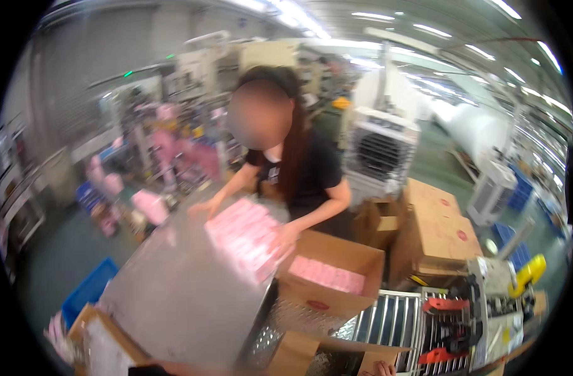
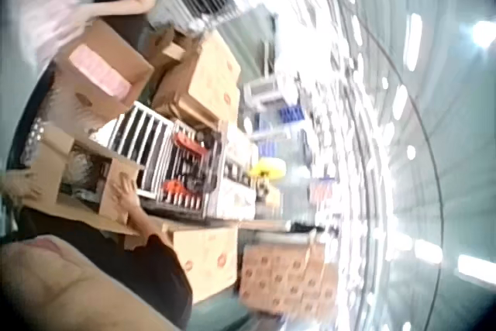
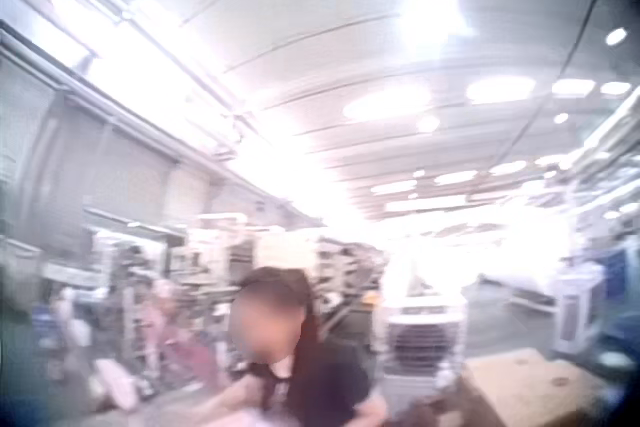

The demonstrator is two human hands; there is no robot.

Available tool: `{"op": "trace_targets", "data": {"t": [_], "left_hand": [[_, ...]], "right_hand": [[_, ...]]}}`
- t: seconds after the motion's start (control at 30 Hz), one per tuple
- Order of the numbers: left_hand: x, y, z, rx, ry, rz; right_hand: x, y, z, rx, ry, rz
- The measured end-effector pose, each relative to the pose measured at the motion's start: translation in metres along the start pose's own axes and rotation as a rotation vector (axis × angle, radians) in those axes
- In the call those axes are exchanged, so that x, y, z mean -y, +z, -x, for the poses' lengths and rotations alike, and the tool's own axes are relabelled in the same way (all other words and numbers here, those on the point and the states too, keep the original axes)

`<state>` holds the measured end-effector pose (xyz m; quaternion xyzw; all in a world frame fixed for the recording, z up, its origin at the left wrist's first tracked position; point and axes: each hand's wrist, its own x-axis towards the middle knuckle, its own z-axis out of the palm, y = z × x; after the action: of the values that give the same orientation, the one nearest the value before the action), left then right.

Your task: The person packs pink rectangular packages into cardboard boxes on a conveyor belt. They arrange the items inside the boxes, close the flaps, and move the sealed boxes along the line. A coworker assists by placing items into the boxes.

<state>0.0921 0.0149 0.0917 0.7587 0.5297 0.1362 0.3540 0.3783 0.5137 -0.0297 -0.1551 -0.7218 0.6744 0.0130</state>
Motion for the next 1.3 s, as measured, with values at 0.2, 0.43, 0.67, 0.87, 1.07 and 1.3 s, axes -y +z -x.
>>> {"op": "trace_targets", "data": {"t": [0.2,0.43,0.67,0.87,1.07,1.3], "left_hand": [[-0.069,0.056,-0.01,-1.206,-0.549,0.634],[-0.069,0.001,-0.078,-1.591,-1.288,0.238],[0.009,0.023,-0.093,-1.353,-1.368,0.084],[-0.011,-0.011,-0.044,-1.138,-1.21,0.413],[0.004,-0.011,-0.075,-1.262,-1.063,0.485],[-0.016,-0.013,-0.063,-1.138,-1.265,0.484]], "right_hand": [[0.149,0.057,-0.031,0.133,-0.024,0.861],[0.202,0.027,-0.048,0.329,0.122,0.877],[0.319,0.063,-0.129,-0.14,-0.753,1.321],[0.323,0.141,-0.071,0.265,0.014,1.208],[0.163,0.17,0.006,0.107,-0.257,1.233],[0.18,0.066,-0.047,-0.674,0.343,0.732]]}}
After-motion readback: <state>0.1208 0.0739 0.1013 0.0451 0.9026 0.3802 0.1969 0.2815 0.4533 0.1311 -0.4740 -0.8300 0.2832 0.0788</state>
